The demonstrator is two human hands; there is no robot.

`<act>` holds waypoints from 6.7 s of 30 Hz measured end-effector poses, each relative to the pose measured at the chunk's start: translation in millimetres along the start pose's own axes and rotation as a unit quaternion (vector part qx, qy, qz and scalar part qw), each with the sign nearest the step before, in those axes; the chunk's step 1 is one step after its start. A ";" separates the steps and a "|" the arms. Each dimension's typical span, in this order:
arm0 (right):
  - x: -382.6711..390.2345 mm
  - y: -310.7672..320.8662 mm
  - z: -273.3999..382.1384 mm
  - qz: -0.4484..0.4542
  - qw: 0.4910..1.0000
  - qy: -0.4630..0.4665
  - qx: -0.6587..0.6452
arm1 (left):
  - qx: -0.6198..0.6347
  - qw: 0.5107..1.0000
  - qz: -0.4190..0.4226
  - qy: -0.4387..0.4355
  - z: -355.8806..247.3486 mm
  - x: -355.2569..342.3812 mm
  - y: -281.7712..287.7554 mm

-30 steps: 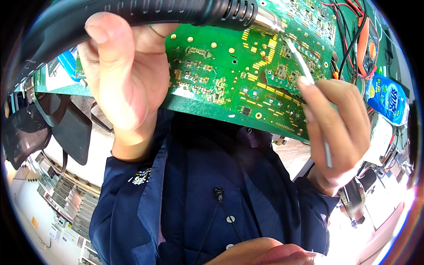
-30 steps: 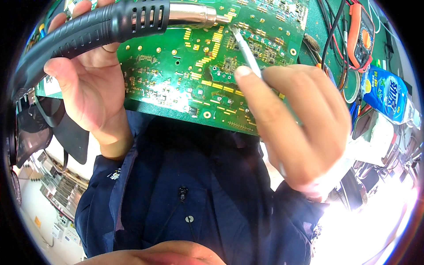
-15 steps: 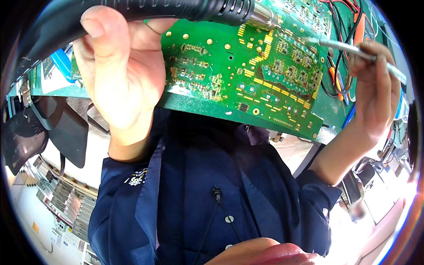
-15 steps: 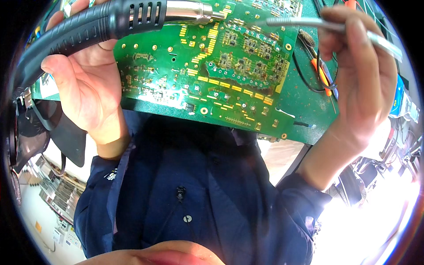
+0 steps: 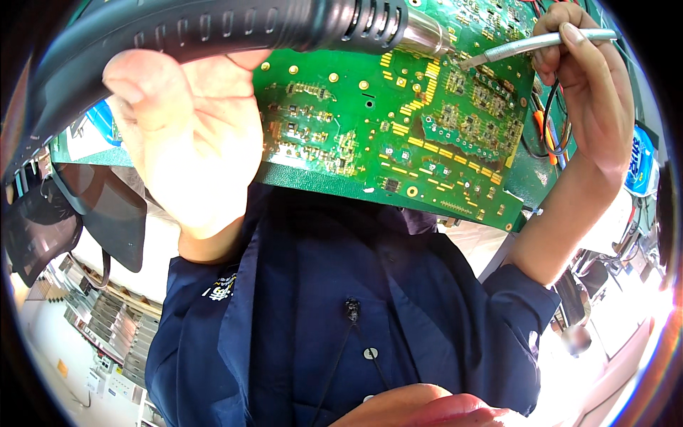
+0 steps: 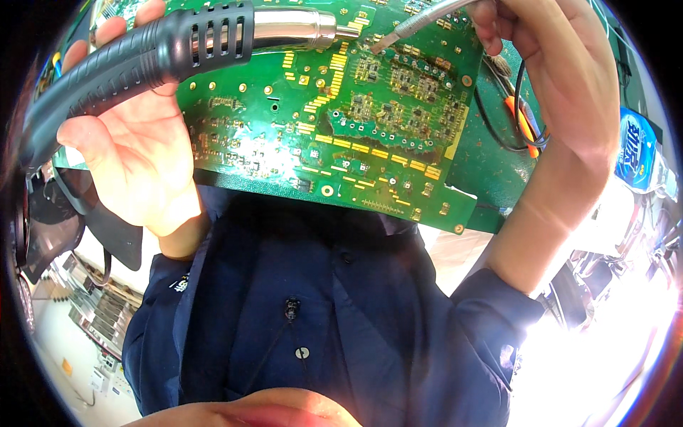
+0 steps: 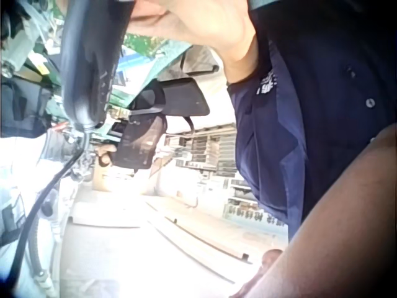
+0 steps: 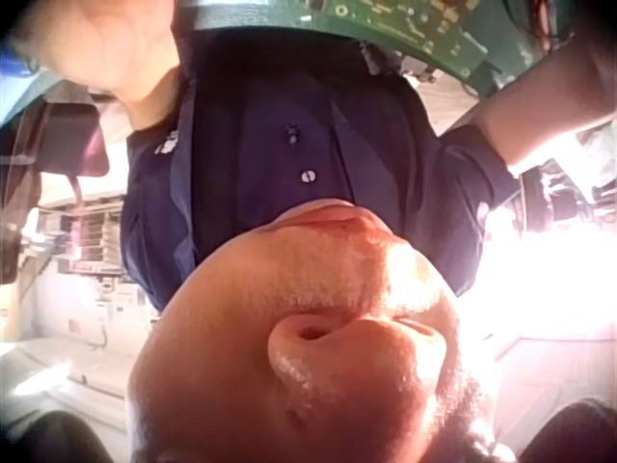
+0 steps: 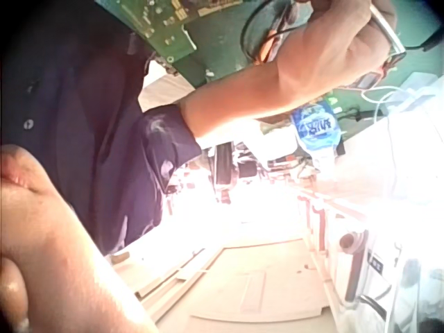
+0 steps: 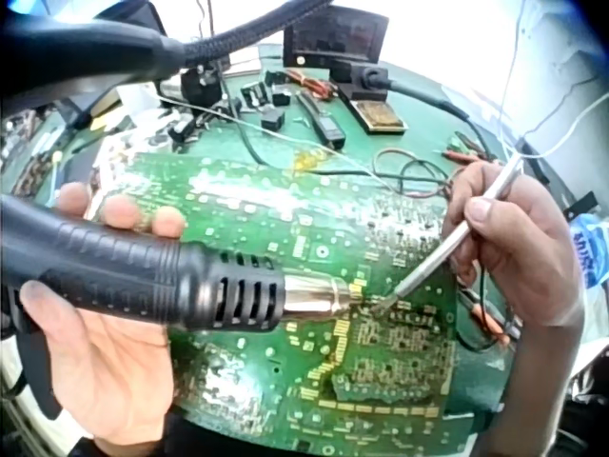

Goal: The person uses a hot air rework tool and a metal probe to work on components of a green circuit board on a repair bench.

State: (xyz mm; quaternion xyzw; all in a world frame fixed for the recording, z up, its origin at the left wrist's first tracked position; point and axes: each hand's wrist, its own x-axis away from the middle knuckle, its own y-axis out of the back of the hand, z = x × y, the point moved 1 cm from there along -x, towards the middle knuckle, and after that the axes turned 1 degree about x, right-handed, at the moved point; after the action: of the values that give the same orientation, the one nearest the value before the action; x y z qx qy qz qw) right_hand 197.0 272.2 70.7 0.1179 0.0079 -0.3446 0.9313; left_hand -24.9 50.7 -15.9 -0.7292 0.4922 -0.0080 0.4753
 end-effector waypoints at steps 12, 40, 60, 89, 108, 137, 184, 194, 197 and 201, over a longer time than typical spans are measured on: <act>-2.4 14.6 -8.1 -0.009 1.000 -0.004 0.001 | -0.007 0.998 0.057 0.010 -1.0 -1.6 3.1; 1.2 -7.5 8.7 -0.005 0.997 0.055 0.053 | -0.138 0.988 0.019 -0.069 5.5 -13.7 -26.8; -2.2 0.1 3.1 0.016 0.999 0.036 0.030 | -0.154 0.984 0.010 -0.091 12.0 -8.8 -22.4; 28.7 46.5 31.5 -0.055 0.971 0.049 0.225 | -0.209 0.958 -0.194 -0.030 -7.8 -3.3 -39.1; 46.3 -24.3 82.3 0.207 0.867 0.179 0.417 | -0.014 0.998 0.009 0.055 -9.3 6.4 -1.8; 23.0 80.5 29.7 0.193 0.936 0.025 0.294 | -0.015 1.000 -0.016 0.020 -8.6 -4.0 -14.3; -0.8 39.2 -11.8 0.109 0.992 -0.063 0.002 | -0.018 0.999 -0.039 -0.004 -2.2 -0.2 -2.0; -1.7 44.9 -7.1 0.098 0.993 -0.060 0.006 | -0.035 0.999 -0.024 -0.006 -2.7 2.6 3.6; -0.9 42.9 -6.8 0.117 0.992 -0.050 0.023 | -0.042 0.999 -0.012 -0.009 -2.3 1.2 1.5; -0.4 43.1 -5.2 0.127 0.990 -0.036 0.047 | -0.068 0.997 -0.009 -0.018 -1.6 -3.5 -5.7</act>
State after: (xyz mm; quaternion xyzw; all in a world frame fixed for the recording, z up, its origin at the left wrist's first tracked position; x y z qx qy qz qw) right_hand 224.8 305.3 74.9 0.1492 -0.0565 -0.2272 0.9607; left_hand -23.4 52.5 -9.4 -0.7646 0.4762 0.0342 0.4331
